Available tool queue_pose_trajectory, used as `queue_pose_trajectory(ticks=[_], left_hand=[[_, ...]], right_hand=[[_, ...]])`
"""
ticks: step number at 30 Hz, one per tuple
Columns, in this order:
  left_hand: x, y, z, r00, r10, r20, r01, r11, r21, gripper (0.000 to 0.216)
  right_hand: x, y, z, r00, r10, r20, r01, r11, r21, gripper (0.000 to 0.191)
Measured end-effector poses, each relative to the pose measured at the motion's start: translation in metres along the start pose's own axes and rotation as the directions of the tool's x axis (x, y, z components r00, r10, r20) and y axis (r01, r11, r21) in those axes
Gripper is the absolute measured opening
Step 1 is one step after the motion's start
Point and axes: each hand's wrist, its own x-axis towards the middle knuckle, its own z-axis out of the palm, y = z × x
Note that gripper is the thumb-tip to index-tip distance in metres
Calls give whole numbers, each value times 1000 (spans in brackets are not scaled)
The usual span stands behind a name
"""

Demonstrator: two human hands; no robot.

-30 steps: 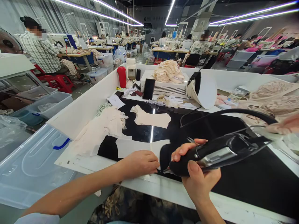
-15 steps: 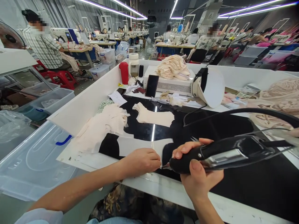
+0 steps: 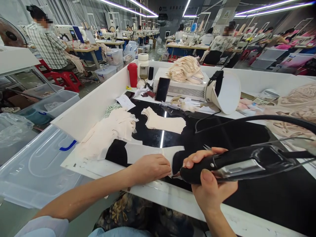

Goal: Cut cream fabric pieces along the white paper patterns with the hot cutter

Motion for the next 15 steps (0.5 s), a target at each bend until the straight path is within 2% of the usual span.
queue_pose_trajectory(ticks=[6,11,15], left_hand=[[-1,-1,8,994,-75,-78,75,997,-13,13],[0,-3,3,999,29,-34,-31,999,-45,13],[-2,-6,0,998,50,-22,-52,996,-79,12]], right_hand=[[1,0,2,1000,-11,-3,11,1000,11,44],[2,1,1,1000,-20,2,20,1000,24,42],[1,2,1,1000,-15,6,15,999,44,44]])
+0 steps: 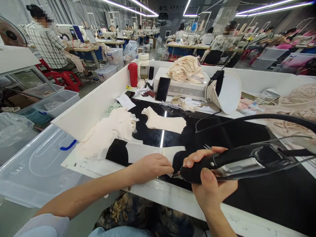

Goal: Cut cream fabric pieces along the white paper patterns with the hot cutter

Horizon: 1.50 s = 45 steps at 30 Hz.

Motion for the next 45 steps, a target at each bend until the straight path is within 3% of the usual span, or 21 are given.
queue_pose_trajectory(ticks=[13,45], left_hand=[[-9,-6,-8,995,94,22,-95,994,48,22],[-10,-7,-7,994,110,-18,-109,994,19,22]], right_hand=[[1,1,-1,1000,-19,14,19,1000,4,42],[5,-1,3,999,4,-33,-5,1000,-19,40]])
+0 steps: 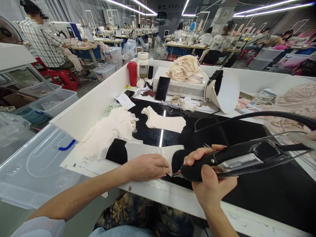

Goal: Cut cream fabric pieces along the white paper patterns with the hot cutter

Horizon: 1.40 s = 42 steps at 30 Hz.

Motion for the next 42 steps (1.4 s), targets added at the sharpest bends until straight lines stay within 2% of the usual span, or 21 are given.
queue_pose_trajectory(ticks=[10,23,28,37,42], left_hand=[[-4,1,2,998,-47,33,48,999,-24,23],[-3,3,2,999,-42,8,43,998,-41,22],[-4,2,3,998,-59,15,60,996,-61,20],[-4,2,3,998,-61,12,62,997,-50,22],[-5,1,5,998,-60,11,61,997,-55,20]], right_hand=[[4,-2,5,997,-4,-71,6,1000,29,41],[2,1,1,1000,-9,-11,9,1000,2,38],[0,-1,4,1000,15,-27,-16,1000,-25,34],[1,2,4,1000,-15,-9,15,1000,20,37],[-1,1,5,1000,10,-20,-10,999,-32,35]])
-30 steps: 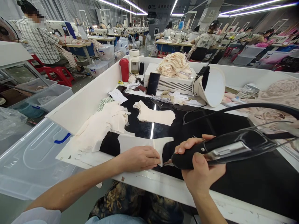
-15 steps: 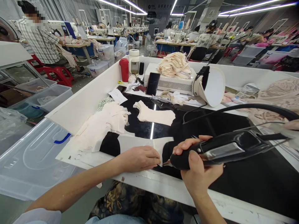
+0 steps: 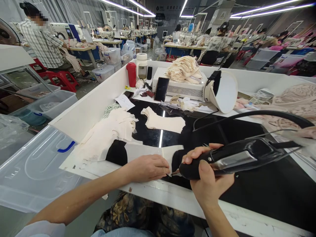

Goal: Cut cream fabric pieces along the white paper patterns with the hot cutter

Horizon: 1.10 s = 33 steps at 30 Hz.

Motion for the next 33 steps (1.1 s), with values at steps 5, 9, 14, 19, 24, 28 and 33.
queue_pose_trajectory(ticks=[5,9,14,19,24,28,33], left_hand=[[-2,-1,1,1000,23,-16,-23,1000,10,19],[-2,-2,1,992,45,-118,-40,998,45,20],[-4,3,-5,999,24,-32,-23,999,49,22],[-16,17,-19,999,36,30,-36,999,8,23],[-16,27,-26,998,16,59,-16,1000,3,23],[2,23,-22,1000,3,-1,-3,995,95,20],[27,9,-5,1000,-22,-7,23,979,201,19]], right_hand=[[0,1,0,1000,8,-9,-8,1000,-11,35],[-1,4,-1,1000,4,6,-4,1000,-14,36],[2,4,-2,999,-4,40,3,1000,25,36],[23,0,-10,997,-51,-64,50,999,-5,36],[43,11,-22,985,-96,-142,93,995,-29,38],[47,20,-23,986,-98,-137,92,995,-47,37],[44,22,-20,990,-91,-108,86,995,-51,35]])
